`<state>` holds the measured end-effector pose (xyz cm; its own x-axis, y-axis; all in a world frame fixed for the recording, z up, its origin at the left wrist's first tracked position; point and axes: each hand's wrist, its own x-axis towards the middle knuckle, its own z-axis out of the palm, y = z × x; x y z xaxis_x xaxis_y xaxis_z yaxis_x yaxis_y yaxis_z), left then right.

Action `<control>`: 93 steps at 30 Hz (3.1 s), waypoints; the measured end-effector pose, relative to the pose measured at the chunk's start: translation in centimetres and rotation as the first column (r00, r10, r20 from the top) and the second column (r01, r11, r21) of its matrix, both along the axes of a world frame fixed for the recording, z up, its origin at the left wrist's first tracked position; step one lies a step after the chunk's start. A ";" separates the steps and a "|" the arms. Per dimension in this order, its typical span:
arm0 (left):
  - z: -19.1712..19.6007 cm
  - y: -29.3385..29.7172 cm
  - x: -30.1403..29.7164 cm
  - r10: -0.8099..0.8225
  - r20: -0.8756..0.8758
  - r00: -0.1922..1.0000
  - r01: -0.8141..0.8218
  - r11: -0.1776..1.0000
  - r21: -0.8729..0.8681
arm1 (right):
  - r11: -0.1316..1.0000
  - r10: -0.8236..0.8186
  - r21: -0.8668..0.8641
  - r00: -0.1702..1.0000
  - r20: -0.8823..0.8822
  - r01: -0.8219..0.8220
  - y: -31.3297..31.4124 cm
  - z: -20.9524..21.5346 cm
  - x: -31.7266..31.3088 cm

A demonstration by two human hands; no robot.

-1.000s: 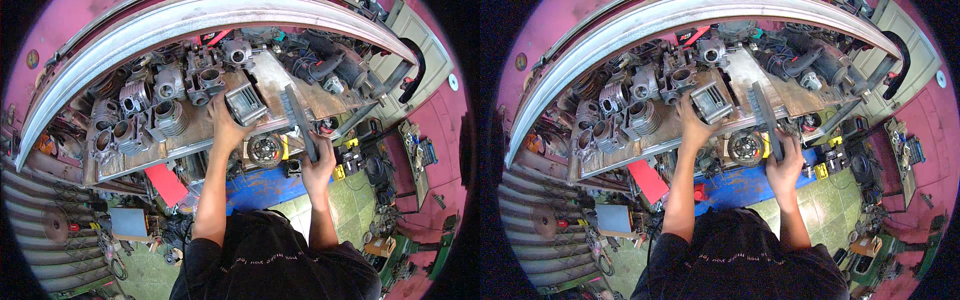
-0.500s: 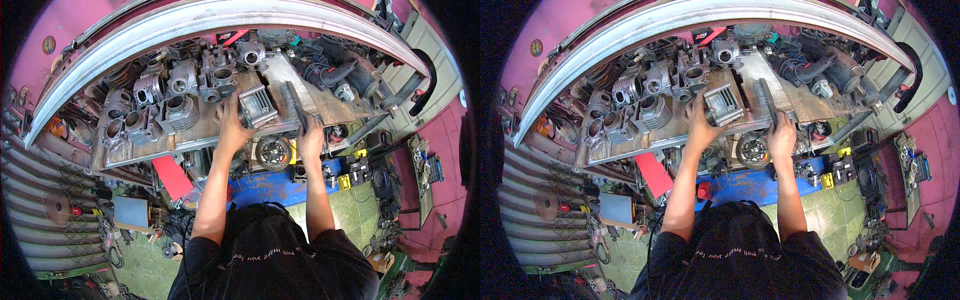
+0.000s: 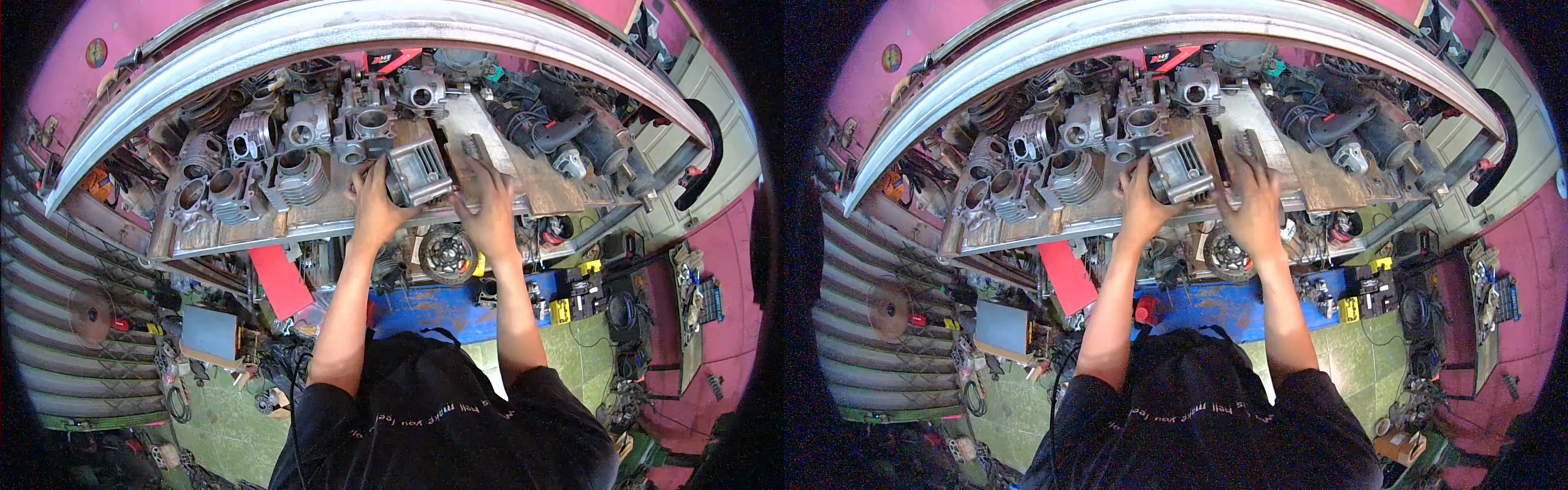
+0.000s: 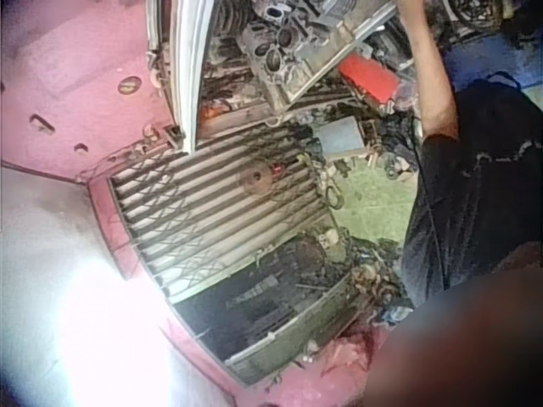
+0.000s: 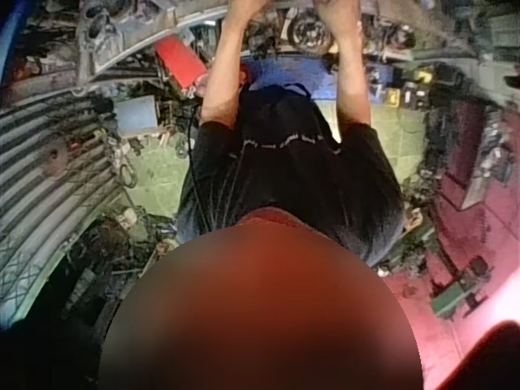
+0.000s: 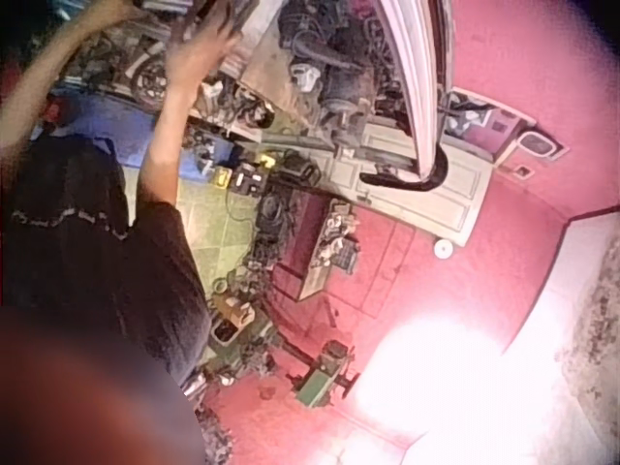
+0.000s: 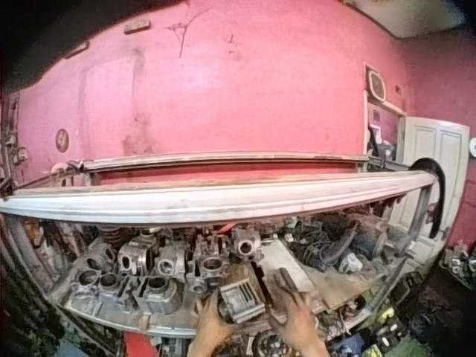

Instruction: The person files the surface and edges of a metal cylinder block with a metal file.

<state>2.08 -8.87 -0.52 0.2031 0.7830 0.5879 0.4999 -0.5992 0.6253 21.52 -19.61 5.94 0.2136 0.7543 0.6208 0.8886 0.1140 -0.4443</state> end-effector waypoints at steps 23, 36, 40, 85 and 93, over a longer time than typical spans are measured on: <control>8.4 -0.9 -0.3 -0.137 -0.515 0.846 0.293 0.927 0.235 | 0.996 0.074 0.066 0.990 -0.121 -0.066 -1.2 -2.3 -2.1; 7.2 -0.8 0.2 -0.071 -0.415 0.907 0.168 0.965 0.202 | 0.962 -0.219 0.071 0.899 -0.380 0.265 0.2 -6.3 -6.5; 6.3 -2.9 0.5 -0.025 -0.198 0.980 -0.010 0.985 -0.175 | 0.949 -0.281 0.034 0.892 -0.353 0.312 0.3 -7.5 -7.4; 3.2 -3.0 -4.6 0.012 -0.194 0.981 -0.040 0.989 -0.139 | 0.996 0.089 0.025 0.994 -0.057 -0.088 2.6 -4.5 -3.6; 3.2 -3.6 -4.8 -0.005 -0.199 0.980 -0.024 0.989 -0.144 | 0.996 0.042 0.080 0.996 -0.076 -0.036 2.5 -5.4 -4.0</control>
